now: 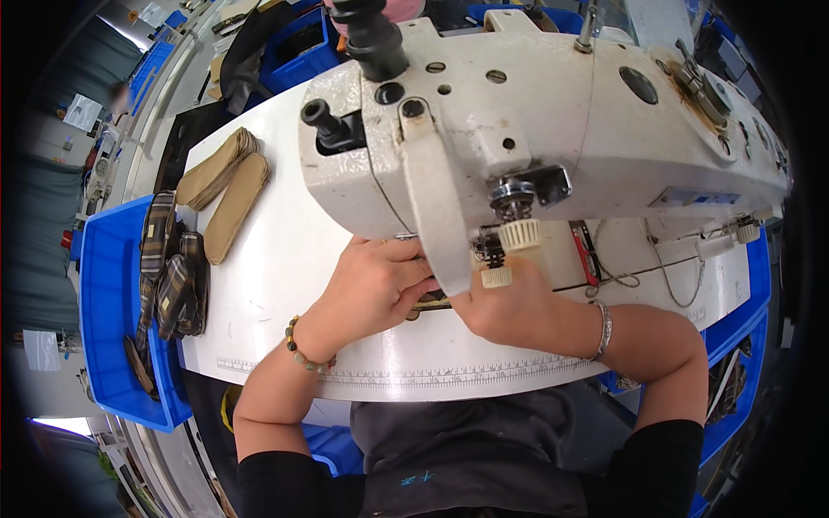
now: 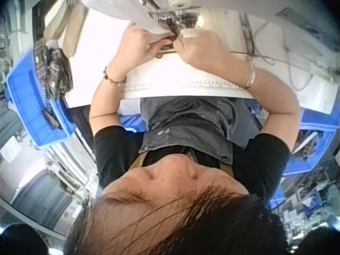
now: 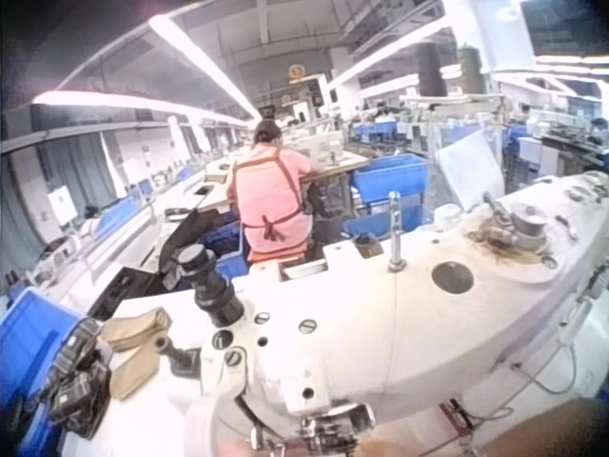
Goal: Sewing pieces of shoes together using an industrial sewing machine.
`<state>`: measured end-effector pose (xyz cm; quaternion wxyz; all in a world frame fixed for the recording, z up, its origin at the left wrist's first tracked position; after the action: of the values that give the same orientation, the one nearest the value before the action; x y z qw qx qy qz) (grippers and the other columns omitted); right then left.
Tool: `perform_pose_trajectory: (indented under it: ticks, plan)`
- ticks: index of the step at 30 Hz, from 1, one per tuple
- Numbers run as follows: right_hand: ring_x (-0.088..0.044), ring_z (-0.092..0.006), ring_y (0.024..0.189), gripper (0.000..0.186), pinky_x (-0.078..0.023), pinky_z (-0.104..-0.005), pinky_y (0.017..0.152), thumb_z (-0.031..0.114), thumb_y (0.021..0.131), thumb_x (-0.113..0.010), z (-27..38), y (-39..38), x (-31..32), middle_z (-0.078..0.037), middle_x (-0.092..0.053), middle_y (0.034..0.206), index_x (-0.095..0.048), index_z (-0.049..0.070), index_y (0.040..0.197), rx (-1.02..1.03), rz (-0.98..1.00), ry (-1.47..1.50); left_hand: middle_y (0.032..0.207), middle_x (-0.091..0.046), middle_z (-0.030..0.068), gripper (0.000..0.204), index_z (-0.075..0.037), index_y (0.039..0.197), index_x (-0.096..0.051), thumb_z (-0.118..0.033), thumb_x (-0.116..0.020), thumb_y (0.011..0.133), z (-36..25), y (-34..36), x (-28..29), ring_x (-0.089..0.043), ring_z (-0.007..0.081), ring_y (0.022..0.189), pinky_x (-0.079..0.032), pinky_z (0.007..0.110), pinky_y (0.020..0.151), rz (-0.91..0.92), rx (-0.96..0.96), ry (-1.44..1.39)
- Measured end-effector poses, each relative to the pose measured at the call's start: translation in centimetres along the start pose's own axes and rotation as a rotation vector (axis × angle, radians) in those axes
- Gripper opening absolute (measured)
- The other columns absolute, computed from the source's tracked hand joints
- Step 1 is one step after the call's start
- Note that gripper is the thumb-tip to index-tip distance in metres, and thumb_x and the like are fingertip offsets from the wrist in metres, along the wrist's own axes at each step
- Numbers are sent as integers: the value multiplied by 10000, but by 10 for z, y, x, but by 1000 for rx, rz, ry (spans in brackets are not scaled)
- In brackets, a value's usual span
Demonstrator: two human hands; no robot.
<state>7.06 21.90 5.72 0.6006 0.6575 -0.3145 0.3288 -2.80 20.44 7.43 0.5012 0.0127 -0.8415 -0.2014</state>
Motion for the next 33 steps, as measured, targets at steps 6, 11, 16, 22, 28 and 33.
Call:
perform_pose_trajectory:
  ticks: [6,11,16,22,28,33]
  plan:
    - [-548,-144,459,97,-428,-294,416,139,608,-636,19,-2,6,-37,-524,566,-577,62,615,34,162,42,757,-598,37,245,-68,925,-765,-132,-817,694,0,-5,-6,-596,264,649,-482,374,599,77,53,74]
    - [-564,-142,464,164,-434,-285,423,119,649,-640,20,-2,8,-44,-544,566,-661,-30,713,16,207,92,741,-552,31,259,-68,942,-766,-128,-826,698,2,-7,-10,-585,242,665,-474,349,599,82,36,138]
    - [-582,-131,466,272,-439,-276,425,111,686,-642,21,-4,7,-35,-573,546,-697,-87,864,23,212,90,730,-529,46,276,-50,958,-764,-84,-824,691,9,-11,-11,-572,238,689,-465,355,606,52,-6,17]
    - [-590,-139,451,340,-444,-292,407,108,717,-639,20,-5,0,-45,-599,544,-695,-110,972,-4,253,177,890,-650,87,221,-75,813,-716,-40,-725,595,11,-13,-14,-613,292,707,-507,388,606,41,-14,31]
    - [-596,-154,443,344,-445,-319,392,88,731,-642,17,-4,-4,-50,-601,542,-687,-117,1004,-40,308,262,894,-653,51,188,-83,794,-721,-38,-732,611,4,-8,-10,-584,291,672,-475,390,595,81,-5,109]
    - [-590,-161,434,372,-439,-321,392,99,734,-647,10,-3,-14,-48,-593,533,-680,-103,1044,-72,342,192,729,-591,50,206,-79,904,-772,-126,-819,709,7,1,-2,-614,249,698,-487,366,606,16,-11,78]
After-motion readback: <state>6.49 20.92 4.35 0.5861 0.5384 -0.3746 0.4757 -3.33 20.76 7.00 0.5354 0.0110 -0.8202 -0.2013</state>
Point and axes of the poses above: each hand's wrist, its own y-axis towards the middle knuckle, its own x-axis out of the back of the hand, z = x × y, the point moved 9 cm from there along y, towards the middle knuckle
